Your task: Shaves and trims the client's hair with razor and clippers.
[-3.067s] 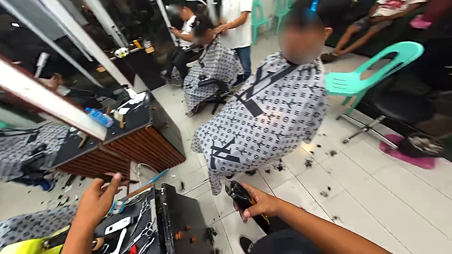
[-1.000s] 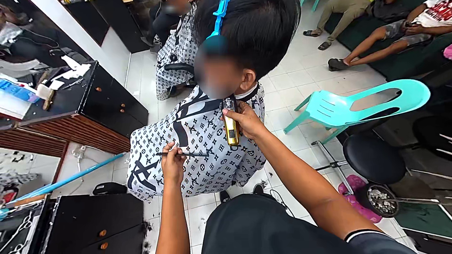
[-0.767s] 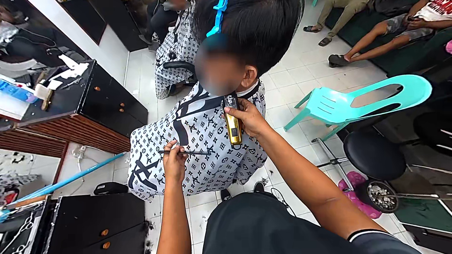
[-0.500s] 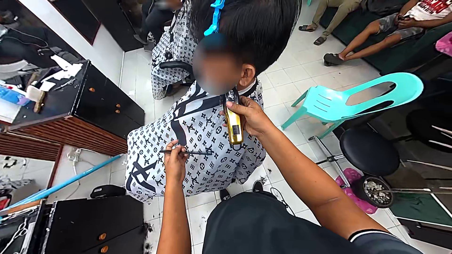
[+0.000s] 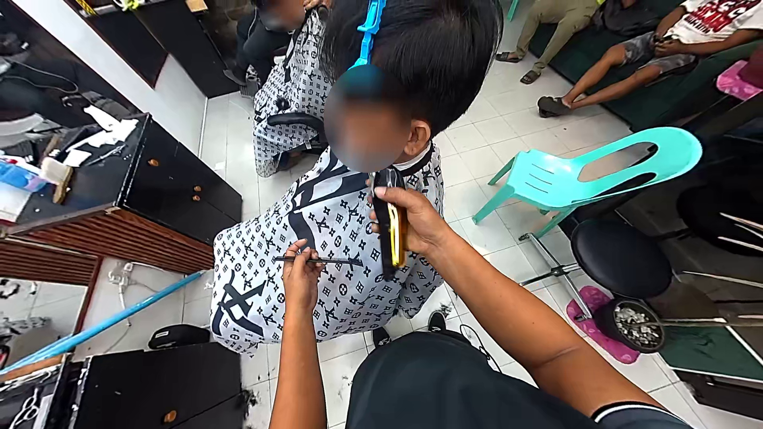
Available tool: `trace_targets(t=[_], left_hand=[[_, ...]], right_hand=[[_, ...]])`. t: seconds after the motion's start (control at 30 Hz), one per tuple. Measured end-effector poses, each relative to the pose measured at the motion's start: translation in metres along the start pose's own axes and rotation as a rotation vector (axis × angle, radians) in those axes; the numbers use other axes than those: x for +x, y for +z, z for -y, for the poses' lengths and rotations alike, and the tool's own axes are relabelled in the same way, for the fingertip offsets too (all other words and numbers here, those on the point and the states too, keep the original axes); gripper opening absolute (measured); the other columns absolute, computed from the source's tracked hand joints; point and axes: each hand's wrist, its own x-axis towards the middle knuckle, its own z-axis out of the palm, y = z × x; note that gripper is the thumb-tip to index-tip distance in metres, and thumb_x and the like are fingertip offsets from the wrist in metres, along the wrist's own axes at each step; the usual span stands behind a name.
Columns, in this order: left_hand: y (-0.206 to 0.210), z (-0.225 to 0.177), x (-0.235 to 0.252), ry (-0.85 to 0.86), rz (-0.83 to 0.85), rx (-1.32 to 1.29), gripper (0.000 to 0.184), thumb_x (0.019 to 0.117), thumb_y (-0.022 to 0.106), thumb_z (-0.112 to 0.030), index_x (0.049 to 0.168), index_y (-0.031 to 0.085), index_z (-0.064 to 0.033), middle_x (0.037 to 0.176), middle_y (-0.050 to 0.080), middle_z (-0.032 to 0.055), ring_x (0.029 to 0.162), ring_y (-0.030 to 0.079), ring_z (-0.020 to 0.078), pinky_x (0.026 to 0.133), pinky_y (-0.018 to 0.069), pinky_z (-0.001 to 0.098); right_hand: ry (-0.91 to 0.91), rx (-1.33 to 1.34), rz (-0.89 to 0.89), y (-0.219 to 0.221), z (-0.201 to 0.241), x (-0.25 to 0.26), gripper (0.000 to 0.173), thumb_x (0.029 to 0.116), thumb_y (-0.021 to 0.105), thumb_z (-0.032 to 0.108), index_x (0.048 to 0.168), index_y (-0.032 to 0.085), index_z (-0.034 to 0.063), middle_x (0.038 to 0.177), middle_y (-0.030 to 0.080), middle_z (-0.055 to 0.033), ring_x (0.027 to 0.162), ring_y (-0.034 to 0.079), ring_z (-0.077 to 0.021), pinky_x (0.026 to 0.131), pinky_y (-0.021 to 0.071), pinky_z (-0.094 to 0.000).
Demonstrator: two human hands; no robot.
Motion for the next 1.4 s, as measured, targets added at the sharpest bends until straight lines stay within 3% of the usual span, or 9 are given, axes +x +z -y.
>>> trace_targets(t=[0.07, 0.13, 0.53, 1.17, 1.23, 1.3, 1.4], left_hand=[[0.001, 0.001, 0.002, 0.003, 0.008, -0.004, 0.021, 0.1061, 0.035, -0.007, 0.121, 0.050, -0.0094, 0.075, 0.060, -0.0006, 0.063, 0.061, 0.0080, 0.063, 0.0559, 0.0231], [0.001, 0.002, 0.003, -0.005, 0.007, -0.002, 0.021, 0.1060, 0.036, -0.007, 0.122, 0.050, -0.0094, 0.076, 0.060, -0.0005, 0.064, 0.062, 0.0084, 0.064, 0.0564, 0.0235], [-0.016, -0.002, 0.011, -0.040, 0.020, 0.047, 0.022, 0.1051, 0.036, -0.007, 0.122, 0.050, -0.0075, 0.079, 0.061, 0.0011, 0.065, 0.063, 0.0093, 0.062, 0.0564, 0.0246], [-0.026, -0.004, 0.017, -0.058, 0.043, 0.072, 0.021, 0.1056, 0.038, -0.007, 0.123, 0.050, -0.0073, 0.078, 0.062, 0.0014, 0.064, 0.063, 0.0092, 0.062, 0.0566, 0.0236], [-0.026, -0.004, 0.016, -0.065, 0.045, 0.069, 0.021, 0.1058, 0.037, -0.006, 0.123, 0.049, -0.0074, 0.078, 0.061, 0.0009, 0.063, 0.063, 0.0083, 0.062, 0.0565, 0.0230], [-0.028, -0.007, 0.016, -0.063, 0.054, 0.064, 0.021, 0.1067, 0.036, -0.006, 0.123, 0.049, -0.0074, 0.078, 0.061, 0.0009, 0.063, 0.063, 0.0084, 0.062, 0.0567, 0.0229], [-0.032, -0.008, 0.017, -0.062, 0.052, 0.046, 0.020, 0.1067, 0.036, -0.006, 0.121, 0.049, -0.0083, 0.077, 0.062, 0.0007, 0.063, 0.063, 0.0091, 0.062, 0.0566, 0.0235]], right_hand=[[-0.023, 0.160, 0.031, 0.012, 0.005, 0.000, 0.022, 0.1018, 0.053, 0.022, 0.120, 0.054, 0.0111, 0.105, 0.066, -0.0096, 0.085, 0.070, -0.0217, 0.077, 0.0626, -0.0431], [-0.070, 0.270, 0.046, 0.022, 0.003, 0.001, 0.021, 0.1041, 0.051, 0.023, 0.120, 0.055, 0.0110, 0.111, 0.066, -0.0105, 0.093, 0.071, -0.0231, 0.083, 0.0619, -0.0446], [-0.245, 0.530, 0.106, 0.042, -0.014, 0.025, 0.026, 0.1075, 0.042, 0.028, 0.115, 0.057, 0.0085, 0.103, 0.067, -0.0111, 0.092, 0.071, -0.0229, 0.084, 0.0609, -0.0418], [-0.329, 0.584, 0.141, 0.044, -0.018, 0.026, 0.030, 0.1076, 0.039, 0.032, 0.113, 0.058, 0.0095, 0.103, 0.067, -0.0098, 0.092, 0.071, -0.0224, 0.085, 0.0606, -0.0421], [-0.323, 0.499, 0.130, 0.039, -0.018, 0.024, 0.027, 0.1088, 0.040, 0.031, 0.118, 0.056, 0.0105, 0.107, 0.068, -0.0102, 0.093, 0.071, -0.0222, 0.083, 0.0611, -0.0410], [-0.289, 0.203, 0.066, 0.027, -0.015, 0.017, 0.028, 0.1098, 0.043, 0.027, 0.131, 0.048, 0.0106, 0.115, 0.067, -0.0121, 0.089, 0.072, -0.0213, 0.074, 0.0629, -0.0365], [-0.182, -0.203, -0.032, 0.002, -0.006, 0.012, 0.041, 0.1041, 0.058, 0.017, 0.140, 0.043, 0.0059, 0.112, 0.067, -0.0147, 0.081, 0.072, -0.0241, 0.067, 0.0638, -0.0386]])
